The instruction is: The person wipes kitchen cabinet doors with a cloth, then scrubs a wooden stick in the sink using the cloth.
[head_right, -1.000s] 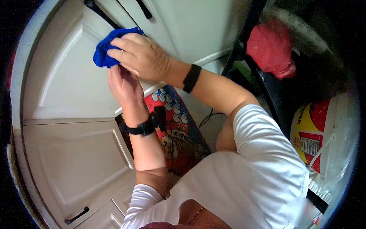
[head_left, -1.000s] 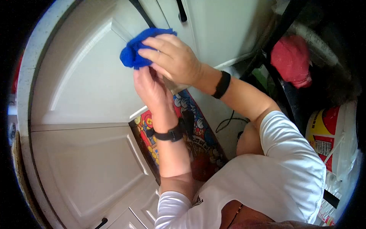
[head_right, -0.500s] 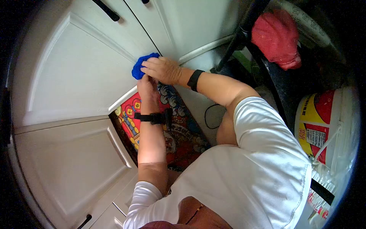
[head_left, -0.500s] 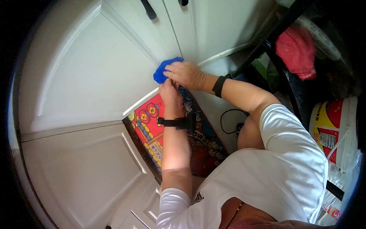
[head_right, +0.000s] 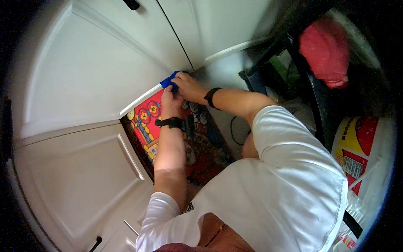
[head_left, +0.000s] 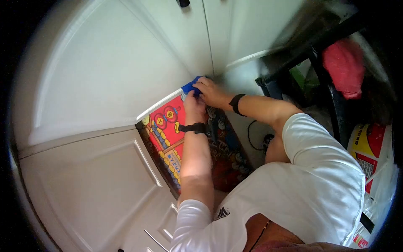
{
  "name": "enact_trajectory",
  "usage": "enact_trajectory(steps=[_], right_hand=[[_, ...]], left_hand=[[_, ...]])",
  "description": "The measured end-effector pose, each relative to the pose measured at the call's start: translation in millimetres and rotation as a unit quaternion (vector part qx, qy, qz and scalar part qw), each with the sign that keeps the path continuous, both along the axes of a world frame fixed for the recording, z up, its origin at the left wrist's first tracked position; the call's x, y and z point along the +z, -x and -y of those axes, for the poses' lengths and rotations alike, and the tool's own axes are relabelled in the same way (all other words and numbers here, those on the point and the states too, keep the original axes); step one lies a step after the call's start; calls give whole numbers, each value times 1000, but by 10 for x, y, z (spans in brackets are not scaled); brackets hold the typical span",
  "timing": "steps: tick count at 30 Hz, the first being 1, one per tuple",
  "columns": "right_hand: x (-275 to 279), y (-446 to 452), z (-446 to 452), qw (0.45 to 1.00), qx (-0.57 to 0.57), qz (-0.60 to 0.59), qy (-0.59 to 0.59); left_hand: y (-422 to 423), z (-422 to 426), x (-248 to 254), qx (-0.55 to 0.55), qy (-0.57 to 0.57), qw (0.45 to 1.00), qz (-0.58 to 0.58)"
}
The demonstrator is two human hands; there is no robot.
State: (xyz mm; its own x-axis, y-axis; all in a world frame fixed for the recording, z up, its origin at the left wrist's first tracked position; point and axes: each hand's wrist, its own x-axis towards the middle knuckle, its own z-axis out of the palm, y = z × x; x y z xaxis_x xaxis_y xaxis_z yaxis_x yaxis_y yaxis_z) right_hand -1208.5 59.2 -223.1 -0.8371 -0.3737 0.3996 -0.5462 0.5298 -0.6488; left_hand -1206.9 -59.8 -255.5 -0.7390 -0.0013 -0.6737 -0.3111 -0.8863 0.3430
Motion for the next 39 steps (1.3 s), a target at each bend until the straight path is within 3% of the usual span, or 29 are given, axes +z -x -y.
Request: enact_trajectory(steps=[2, 4, 6, 8, 10, 13, 15, 18, 22, 24, 26, 28, 34, 35, 36, 37, 38, 39], right_hand=[[-48, -41, 186, 1000, -5, 20, 20], [55, -46, 333, 999, -14, 33, 38], [240, -74, 442, 993, 47, 94, 55], [8, -32, 593, 992, 87, 76, 51], [7, -71, 652, 991, 86, 80, 66], [-20, -126, 636, 993, 39, 57, 91], [-42, -130, 538, 992, 3, 81, 94], [-210, -50, 281, 992, -55, 61, 93], [-163, 21, -241, 993, -87, 28, 76], [-118, 49, -484, 994, -97, 13, 47], [-89, 29, -702, 992, -118, 23, 24], [-64, 52, -872, 974, -224, 15, 21], [-61, 209, -1301, 910, -406, -33, 79], [-68, 251, -1321, 906, -411, -33, 99], [-94, 288, -1322, 901, -415, -34, 120], [-138, 273, -1265, 892, -432, -26, 131], [-197, 255, -1171, 889, -436, -24, 138], [-248, 224, -1044, 882, -447, -8, 151]], left_hand=[[82, 231, -219, 3, 36, 998, 52], [58, 360, -130, 19, 87, 993, 81], [46, 577, -230, -1, 95, 995, 43], [0, 661, -144, 39, 167, 983, 70], [9, 727, -87, 66, 170, 978, 105], [15, 662, -135, 62, 176, 980, 60], [-93, 541, -88, 10, 147, 987, -65], [49, 189, -4, -52, 145, 986, -57], [447, -332, -360, -48, 48, 997, -33], [443, -548, -338, -70, 70, 995, -29], [505, -810, -297, -100, -11, 994, -41], [642, -1026, -387, -211, 166, 955, -123], [831, -1681, -342, -290, -4, 957, 11], [768, -1621, -328, -360, 179, 906, -128], [721, -1542, -313, -407, 352, 801, -262], [717, -1486, -294, -429, 504, 647, -379], [736, -1458, -282, -434, 508, 640, -378], [740, -1417, -288, -349, 258, 880, -191]])
